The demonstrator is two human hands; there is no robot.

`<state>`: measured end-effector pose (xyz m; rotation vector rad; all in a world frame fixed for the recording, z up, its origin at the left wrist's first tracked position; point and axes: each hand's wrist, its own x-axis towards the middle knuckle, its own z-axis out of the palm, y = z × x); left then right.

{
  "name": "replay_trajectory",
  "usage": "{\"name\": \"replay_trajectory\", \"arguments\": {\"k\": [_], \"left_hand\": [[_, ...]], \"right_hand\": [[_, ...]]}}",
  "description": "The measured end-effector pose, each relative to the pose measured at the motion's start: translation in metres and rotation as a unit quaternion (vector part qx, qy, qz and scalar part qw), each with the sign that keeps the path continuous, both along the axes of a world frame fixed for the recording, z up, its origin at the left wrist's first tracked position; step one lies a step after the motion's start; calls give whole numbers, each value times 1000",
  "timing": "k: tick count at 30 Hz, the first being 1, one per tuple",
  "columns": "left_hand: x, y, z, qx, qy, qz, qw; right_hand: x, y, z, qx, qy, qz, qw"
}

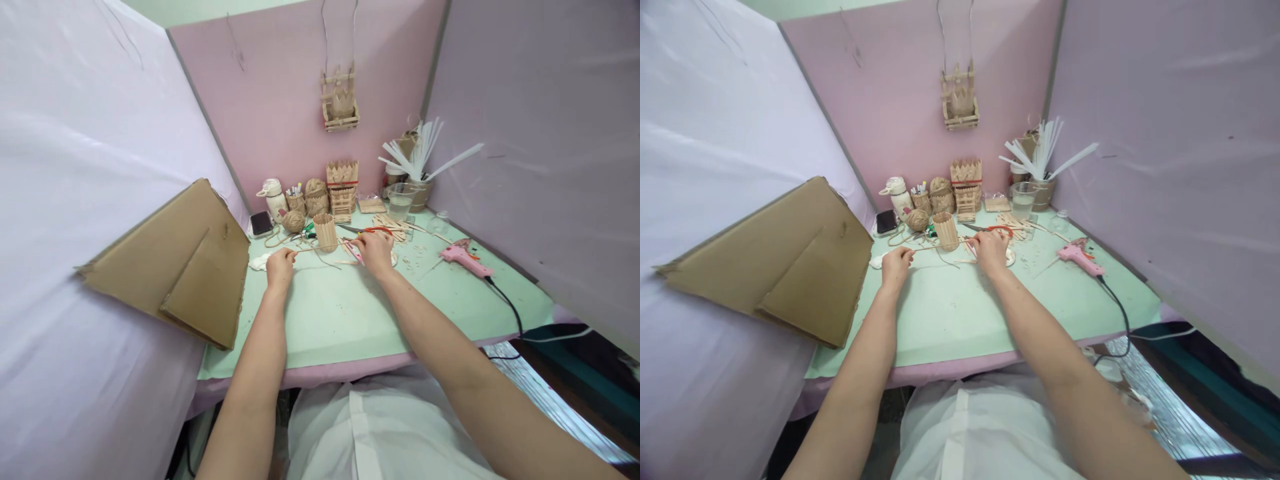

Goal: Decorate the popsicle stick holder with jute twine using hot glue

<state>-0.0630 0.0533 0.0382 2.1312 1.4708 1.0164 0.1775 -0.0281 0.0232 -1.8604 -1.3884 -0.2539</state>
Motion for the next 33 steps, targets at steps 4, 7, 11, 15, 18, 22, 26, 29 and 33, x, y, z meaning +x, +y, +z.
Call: {"name": "replay_trajectory", "arguments": {"k": [4, 7, 11, 15, 18, 22, 26, 29, 33], "left_hand": [[2, 0, 2, 4, -4, 32, 999], [2, 0, 3, 6, -9, 36, 999], [-1, 2, 1, 8, -26, 3, 1000], [-3, 3, -2, -1, -30, -6, 1000], [-1, 3, -3, -7, -30, 15, 999], [2, 2, -3, 0, -28, 22, 999], [3, -1, 4, 1, -54, -1, 999], [3, -7, 22, 9, -80, -10, 997], [5, -16, 59, 33, -88, -31, 995]], "right_hand": [[3, 2, 0, 21, 22, -16, 999], [5, 2, 1, 25, 28, -19, 999], [6, 0, 1, 15, 4, 11, 1000], [6, -1, 1, 4, 1, 5, 1000], [6, 1, 0, 6, 2, -13, 1000], [6, 2, -1, 20, 18, -25, 999], [2, -1, 8, 31, 58, -14, 998], [-1, -7, 25, 41, 101, -6, 994], [3, -14, 51, 77, 169, 31, 982]]}}
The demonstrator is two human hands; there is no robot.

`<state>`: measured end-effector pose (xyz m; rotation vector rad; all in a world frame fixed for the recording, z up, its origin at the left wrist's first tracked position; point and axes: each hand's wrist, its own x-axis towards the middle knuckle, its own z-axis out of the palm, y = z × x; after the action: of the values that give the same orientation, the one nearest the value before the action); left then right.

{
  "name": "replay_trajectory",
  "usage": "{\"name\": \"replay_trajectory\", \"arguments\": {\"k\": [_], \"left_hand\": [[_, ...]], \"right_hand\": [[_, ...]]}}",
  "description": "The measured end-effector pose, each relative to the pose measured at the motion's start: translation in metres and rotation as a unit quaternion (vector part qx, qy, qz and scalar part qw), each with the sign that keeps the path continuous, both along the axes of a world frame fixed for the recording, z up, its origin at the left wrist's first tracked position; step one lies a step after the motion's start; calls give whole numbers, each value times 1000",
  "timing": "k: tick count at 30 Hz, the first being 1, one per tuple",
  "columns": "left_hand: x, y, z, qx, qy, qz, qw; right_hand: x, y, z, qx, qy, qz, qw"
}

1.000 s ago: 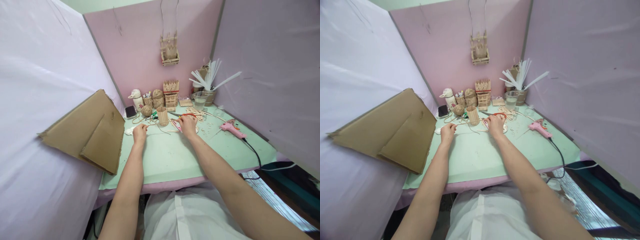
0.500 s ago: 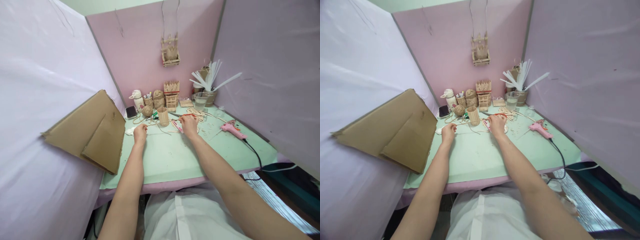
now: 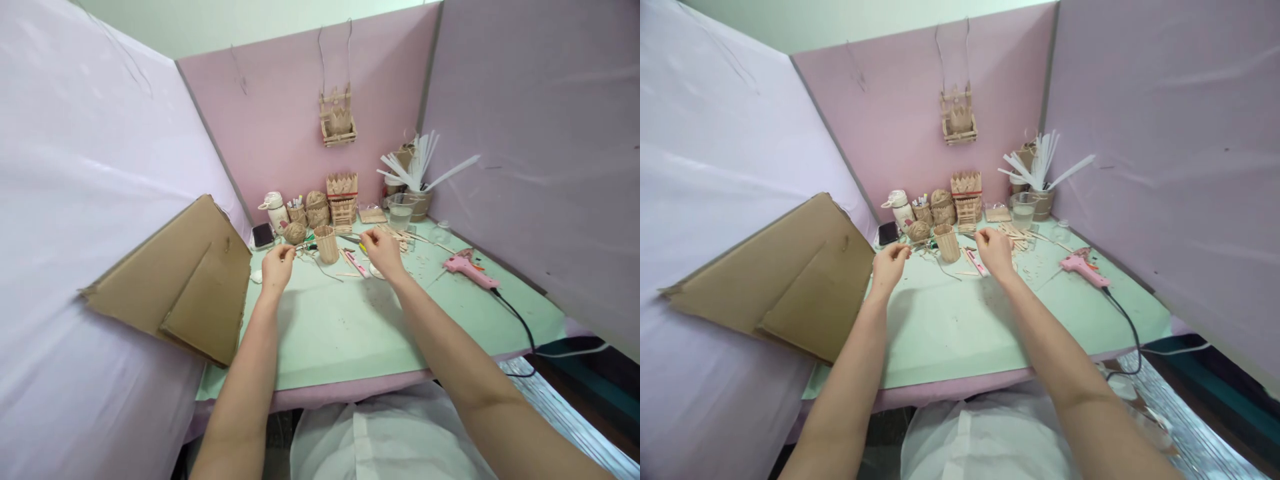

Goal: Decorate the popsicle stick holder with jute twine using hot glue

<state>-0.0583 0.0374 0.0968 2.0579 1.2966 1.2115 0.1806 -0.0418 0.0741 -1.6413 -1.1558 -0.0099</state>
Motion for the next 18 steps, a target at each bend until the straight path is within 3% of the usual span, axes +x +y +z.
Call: {"name": "replay_trajectory", "arguments": {"k": [3, 6, 12, 18], "left_hand": [[5, 8, 22, 3, -14, -4, 1000], [20, 32, 26, 13, -33, 6, 999], [63, 83, 4, -77, -70, 38, 994], [76, 92, -31, -140, 43, 108, 983]], "right_hand": [[9, 6, 16, 34, 39, 21, 998], [16, 27, 25, 51, 62, 14, 997], [15, 84, 23, -47, 41, -24, 998], [4, 98, -1, -176, 16, -42, 983]]}}
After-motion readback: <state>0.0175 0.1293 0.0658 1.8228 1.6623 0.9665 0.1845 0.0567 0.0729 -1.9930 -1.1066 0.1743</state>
